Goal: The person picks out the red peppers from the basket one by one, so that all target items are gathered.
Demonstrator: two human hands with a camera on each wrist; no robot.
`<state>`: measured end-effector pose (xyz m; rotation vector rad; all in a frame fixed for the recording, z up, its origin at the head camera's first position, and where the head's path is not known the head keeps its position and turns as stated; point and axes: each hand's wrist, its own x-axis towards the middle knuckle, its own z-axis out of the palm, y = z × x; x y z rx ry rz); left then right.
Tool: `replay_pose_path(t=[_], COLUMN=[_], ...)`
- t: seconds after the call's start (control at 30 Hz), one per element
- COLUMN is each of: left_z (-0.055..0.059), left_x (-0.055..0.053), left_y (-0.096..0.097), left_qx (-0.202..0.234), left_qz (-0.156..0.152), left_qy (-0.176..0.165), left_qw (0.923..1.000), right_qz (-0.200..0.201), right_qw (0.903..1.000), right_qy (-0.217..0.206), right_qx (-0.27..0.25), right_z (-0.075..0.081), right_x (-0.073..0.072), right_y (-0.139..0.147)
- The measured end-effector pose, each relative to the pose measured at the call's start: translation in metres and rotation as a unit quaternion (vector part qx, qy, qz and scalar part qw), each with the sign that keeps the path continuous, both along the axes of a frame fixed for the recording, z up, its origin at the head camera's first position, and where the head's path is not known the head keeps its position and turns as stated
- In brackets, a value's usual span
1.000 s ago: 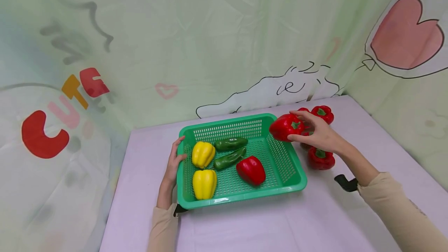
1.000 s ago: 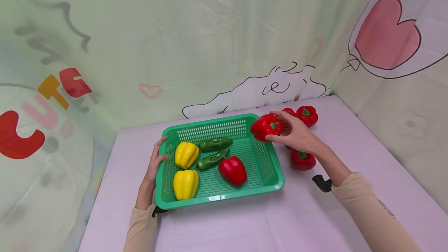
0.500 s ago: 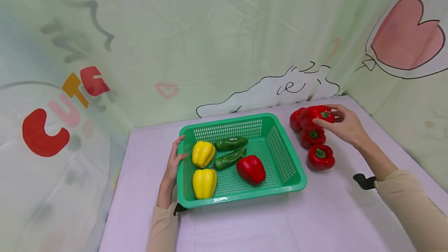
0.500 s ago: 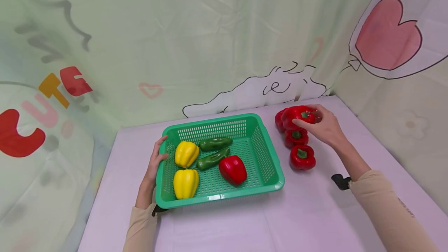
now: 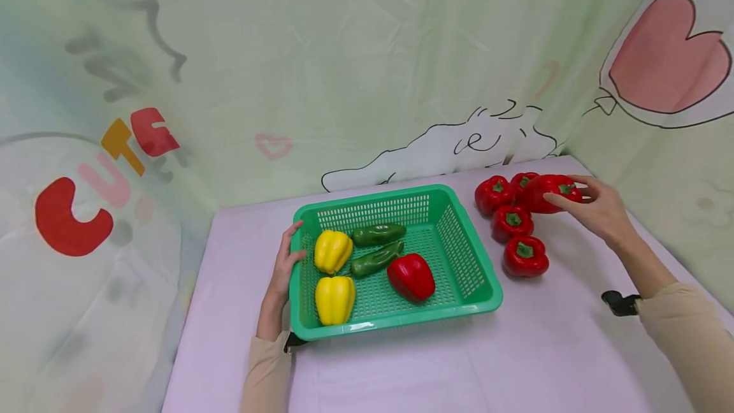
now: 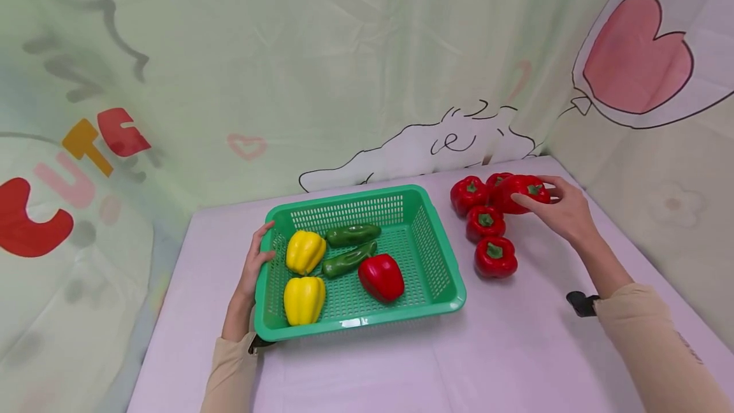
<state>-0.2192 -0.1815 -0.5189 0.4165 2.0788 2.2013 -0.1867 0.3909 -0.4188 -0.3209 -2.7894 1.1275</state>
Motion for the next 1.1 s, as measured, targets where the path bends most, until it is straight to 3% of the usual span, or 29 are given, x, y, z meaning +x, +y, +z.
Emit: replay_pose_path(t=[0.27, 0.7, 1.1], left_z=[-0.001, -0.001, -0.002], left_x=[0.0, 0.0, 0.0], left_y=[0.0, 0.0, 0.0], left_qx=[0.002, -0.002, 0.003], left_qz=[0.0, 0.0, -0.001], left_qy=[-0.001, 0.004, 0.003], left_qw=[1.0, 1.0, 1.0], right_qz=[-0.014, -0.01, -0.002], right_qw=[0.9998, 0.9982, 0.9973], right_qy=[-0.011, -0.059, -0.073], right_qx=[-0.003, -0.004, 0.003], right_z=[-0.003, -0.038, -0.048], right_x=[0.004, 0.003, -0.001], right_y=[0.011, 0.022, 0.022])
